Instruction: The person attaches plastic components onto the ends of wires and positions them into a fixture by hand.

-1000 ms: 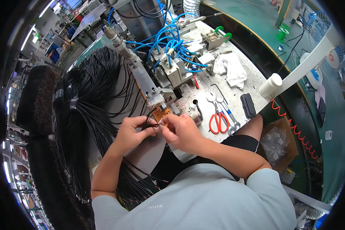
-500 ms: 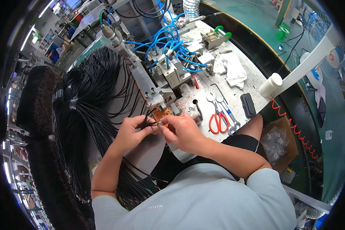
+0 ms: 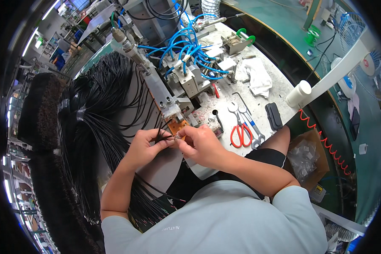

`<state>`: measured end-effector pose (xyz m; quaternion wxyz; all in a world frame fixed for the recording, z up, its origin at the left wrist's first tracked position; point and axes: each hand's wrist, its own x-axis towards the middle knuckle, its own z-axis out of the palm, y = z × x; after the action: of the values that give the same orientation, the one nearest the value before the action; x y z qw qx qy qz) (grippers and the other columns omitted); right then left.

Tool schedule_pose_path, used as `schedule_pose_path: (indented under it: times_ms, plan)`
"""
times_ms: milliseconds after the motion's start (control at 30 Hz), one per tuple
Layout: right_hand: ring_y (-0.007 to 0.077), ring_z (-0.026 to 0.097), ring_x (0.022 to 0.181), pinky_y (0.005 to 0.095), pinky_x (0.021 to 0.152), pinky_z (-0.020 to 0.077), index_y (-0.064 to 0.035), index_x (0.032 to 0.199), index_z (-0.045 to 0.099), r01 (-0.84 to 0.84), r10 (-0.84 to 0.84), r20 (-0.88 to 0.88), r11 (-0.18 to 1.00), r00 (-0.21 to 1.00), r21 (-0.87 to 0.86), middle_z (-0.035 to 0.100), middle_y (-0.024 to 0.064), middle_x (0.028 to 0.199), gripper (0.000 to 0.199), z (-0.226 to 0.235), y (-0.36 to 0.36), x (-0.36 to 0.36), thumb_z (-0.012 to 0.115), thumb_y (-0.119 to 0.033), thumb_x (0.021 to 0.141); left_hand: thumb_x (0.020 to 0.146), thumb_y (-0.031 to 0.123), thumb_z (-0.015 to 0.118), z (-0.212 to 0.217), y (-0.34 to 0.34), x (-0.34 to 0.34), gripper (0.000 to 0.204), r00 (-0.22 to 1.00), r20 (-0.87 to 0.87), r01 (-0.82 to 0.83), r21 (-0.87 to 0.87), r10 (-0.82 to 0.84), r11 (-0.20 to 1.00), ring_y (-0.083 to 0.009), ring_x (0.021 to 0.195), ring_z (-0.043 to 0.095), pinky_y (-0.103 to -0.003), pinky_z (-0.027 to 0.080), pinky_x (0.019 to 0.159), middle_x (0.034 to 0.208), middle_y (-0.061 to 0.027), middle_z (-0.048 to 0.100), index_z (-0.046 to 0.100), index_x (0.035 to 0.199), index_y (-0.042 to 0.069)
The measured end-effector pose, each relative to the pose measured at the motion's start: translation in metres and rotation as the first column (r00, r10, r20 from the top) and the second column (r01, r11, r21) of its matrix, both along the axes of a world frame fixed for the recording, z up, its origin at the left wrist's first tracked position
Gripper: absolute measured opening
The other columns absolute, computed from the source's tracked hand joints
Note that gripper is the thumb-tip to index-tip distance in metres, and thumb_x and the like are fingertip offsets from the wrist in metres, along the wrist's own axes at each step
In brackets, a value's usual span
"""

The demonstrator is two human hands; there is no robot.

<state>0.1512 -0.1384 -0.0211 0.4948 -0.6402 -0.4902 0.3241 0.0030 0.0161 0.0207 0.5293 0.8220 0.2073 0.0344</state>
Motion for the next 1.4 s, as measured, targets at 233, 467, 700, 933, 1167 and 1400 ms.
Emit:
schedule_pose_path:
  times_ms: [233,467,700,933,1167,1400]
  plan:
    - [0.0079,0.058,0.05,0.0238,0.055,0.0416,-0.0001,0.097,0.062,0.005,-0.012,0.056,0.993,0.998,0.121,0.064,0.002,0.061,0.011,0.007,0.002,-0.001,0.064,-0.01,0.093,0.085,0.003,0.071,-0.002,-0.001,-0.001,0.013,0.997,0.019,-0.079,-0.042,0.08,0.996,-0.007,0.083,0.063,-0.025,0.05,0.078,0.088,-0.0046,0.073,0.069,0.096,-0.003]
    - [0.0126,0.057,0.051,0.0281,0.07,0.0388,-0.004,0.095,0.063,0.041,-0.105,0.254,0.968,0.962,0.246,0.064,0.001,0.059,0.01,0.0,0.002,-0.004,0.068,-0.01,0.089,0.084,0.002,0.072,-0.004,-0.001,-0.001,0.013,0.995,0.025,-0.098,-0.078,0.1,0.992,-0.0068,0.083,0.062,-0.024,0.05,0.079,0.088,-0.0035,0.072,0.069,0.096,-0.002]
    - [0.0151,0.057,0.053,0.0296,0.072,0.0382,-0.0053,0.095,0.063,0.04,-0.121,0.289,0.962,0.95,0.271,0.064,0.0001,0.058,0.01,-0.003,0.003,-0.005,0.069,-0.01,0.088,0.083,0.002,0.073,-0.007,0.0,-0.002,0.013,0.994,0.019,-0.108,-0.091,0.11,0.99,-0.007,0.084,0.062,-0.025,0.05,0.08,0.089,-0.0034,0.072,0.069,0.095,-0.002]
    - [0.0149,0.056,0.052,0.0294,0.072,0.0382,-0.0054,0.096,0.062,0.042,-0.128,0.304,0.961,0.944,0.272,0.064,-0.0007,0.058,0.01,-0.004,0.004,-0.005,0.067,-0.01,0.089,0.083,0.003,0.074,-0.008,0.0,-0.001,0.012,0.997,0.023,-0.074,-0.017,0.075,0.997,-0.007,0.084,0.061,-0.025,0.05,0.08,0.087,-0.0021,0.07,0.068,0.092,-0.002]
    - [0.0168,0.057,0.058,0.0337,0.074,0.0395,-0.0021,0.097,0.058,-0.074,0.079,-0.056,0.992,0.995,0.1,0.065,0.0048,0.069,0.011,0.005,0.001,0.001,0.063,-0.01,0.091,0.084,0.002,0.073,0.001,0.001,-0.002,0.009,0.991,0.059,-0.098,-0.299,0.121,0.949,-0.0072,0.079,0.06,-0.023,0.049,0.076,0.084,-0.0015,0.069,0.068,0.09,-0.001]
    - [0.0233,0.056,0.073,0.0345,0.075,0.0396,-0.0032,0.092,0.057,-0.071,-0.083,0.421,0.938,0.903,0.339,0.062,0.0066,0.082,0.008,0.002,0.009,0.007,0.064,-0.006,0.09,0.084,-0.001,0.072,0.0,-0.001,-0.002,0.009,0.988,0.062,-0.106,-0.402,0.142,0.91,-0.0075,0.077,0.061,-0.022,0.05,0.073,0.086,-0.0033,0.069,0.069,0.093,-0.001]
